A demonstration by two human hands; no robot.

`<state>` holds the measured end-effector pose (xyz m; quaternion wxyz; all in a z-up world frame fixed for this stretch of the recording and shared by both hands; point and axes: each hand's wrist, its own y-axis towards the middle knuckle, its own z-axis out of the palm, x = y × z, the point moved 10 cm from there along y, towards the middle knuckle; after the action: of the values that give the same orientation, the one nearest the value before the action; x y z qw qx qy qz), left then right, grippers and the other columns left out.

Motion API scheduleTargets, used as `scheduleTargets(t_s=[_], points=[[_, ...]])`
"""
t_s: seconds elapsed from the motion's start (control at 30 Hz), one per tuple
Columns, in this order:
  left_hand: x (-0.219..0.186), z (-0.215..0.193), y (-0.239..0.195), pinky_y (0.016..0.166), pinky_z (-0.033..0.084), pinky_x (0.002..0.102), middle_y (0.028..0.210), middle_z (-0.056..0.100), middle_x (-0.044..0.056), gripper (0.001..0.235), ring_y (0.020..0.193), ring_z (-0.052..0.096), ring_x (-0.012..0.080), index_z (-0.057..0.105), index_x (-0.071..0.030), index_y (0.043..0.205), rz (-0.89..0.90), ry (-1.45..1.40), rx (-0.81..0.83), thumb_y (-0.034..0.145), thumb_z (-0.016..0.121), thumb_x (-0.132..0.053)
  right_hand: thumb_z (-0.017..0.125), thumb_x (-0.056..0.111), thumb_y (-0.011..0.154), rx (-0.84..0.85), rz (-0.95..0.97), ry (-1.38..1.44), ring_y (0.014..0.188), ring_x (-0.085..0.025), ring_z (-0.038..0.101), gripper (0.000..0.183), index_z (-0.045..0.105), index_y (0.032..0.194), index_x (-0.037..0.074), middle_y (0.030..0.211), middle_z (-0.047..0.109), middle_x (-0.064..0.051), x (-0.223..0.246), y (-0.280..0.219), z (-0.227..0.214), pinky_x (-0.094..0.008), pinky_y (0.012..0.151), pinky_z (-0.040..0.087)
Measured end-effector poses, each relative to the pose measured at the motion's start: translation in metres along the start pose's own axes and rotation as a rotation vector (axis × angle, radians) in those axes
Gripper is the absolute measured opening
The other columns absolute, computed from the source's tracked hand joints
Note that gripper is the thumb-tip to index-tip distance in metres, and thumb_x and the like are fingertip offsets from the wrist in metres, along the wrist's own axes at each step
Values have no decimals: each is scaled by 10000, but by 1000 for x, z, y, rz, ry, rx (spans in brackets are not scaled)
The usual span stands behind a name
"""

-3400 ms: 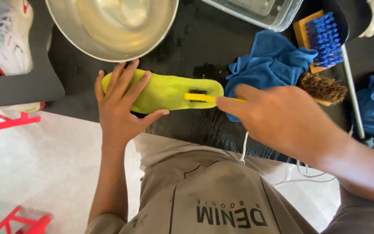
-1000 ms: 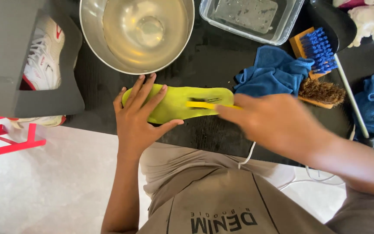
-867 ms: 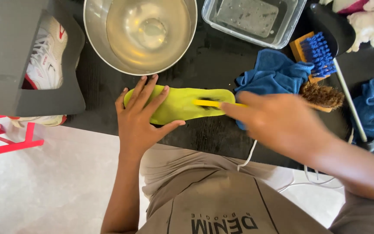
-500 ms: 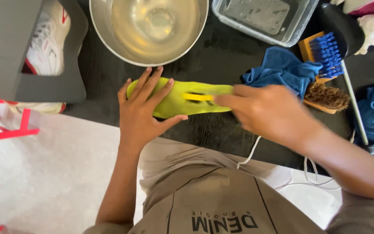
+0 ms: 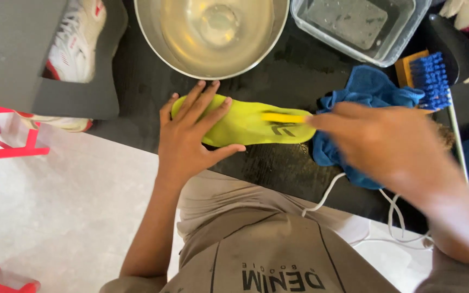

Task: The person cleans a bright yellow shoe insole using a yellow brush and water from a metal bowl. They scrub the insole thoroughly, dip the brush in water, and then wipe it with a blue cloth. The person then repeats the process on a grey shoe insole.

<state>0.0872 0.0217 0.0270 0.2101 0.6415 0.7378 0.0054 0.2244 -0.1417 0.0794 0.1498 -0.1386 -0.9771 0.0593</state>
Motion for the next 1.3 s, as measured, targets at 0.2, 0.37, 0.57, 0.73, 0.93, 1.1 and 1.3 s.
scheduleTargets(t_s=[0.2,0.37,0.57,0.73,0.93,1.1,1.3], points=[[1,0,1,1175,314,517,1563,531,43,732,1474,499,276,659,-237,1394,-20,-11,0,854,791,-713,584,19,952,-282,-149,-16,477,-222,552,392,709,1278,199,797,550,4,14,13,29,-398,389,398],[5,0,-1,1201,306,502,1543,553,53,750,1473,497,273,668,-215,1375,-41,-49,-13,829,799,-712,578,-55,916,-107,-74,136,365,-99,554,367,746,1164,157,865,731,-24,3,6,-1,-263,204,405],[5,0,3,1171,339,489,1517,575,37,632,1443,532,253,720,-216,1295,-57,-70,-40,834,850,-628,585,-29,859,-157,-21,-7,452,-211,656,491,727,1251,231,993,642,-90,-1,11,4,-340,294,512],[7,0,1,1181,342,500,1519,575,35,661,1443,536,256,707,-225,1308,-72,-71,-34,811,882,-623,583,146,944,11,86,-73,418,-225,620,347,719,1227,293,874,689,128,-21,2,15,-452,321,493],[4,-1,3,1165,361,497,1509,585,38,663,1427,549,242,716,-219,1308,-56,-42,-40,822,852,-650,605,100,950,-208,-183,48,401,-202,571,343,703,1260,211,1021,720,45,17,6,17,-378,282,445],[3,-7,5,1157,363,495,1495,599,45,666,1414,554,232,730,-212,1288,-45,-47,-63,808,855,-655,616,99,871,-113,-101,-6,458,-279,663,418,703,1242,272,1138,746,55,20,11,24,-430,332,487],[4,-10,1,1151,402,494,1467,630,66,700,1402,571,272,722,-201,1302,-25,-8,-118,834,802,-715,586,85,902,123,-23,53,367,-235,707,418,690,1266,263,1153,753,-18,30,19,14,-418,308,586]])
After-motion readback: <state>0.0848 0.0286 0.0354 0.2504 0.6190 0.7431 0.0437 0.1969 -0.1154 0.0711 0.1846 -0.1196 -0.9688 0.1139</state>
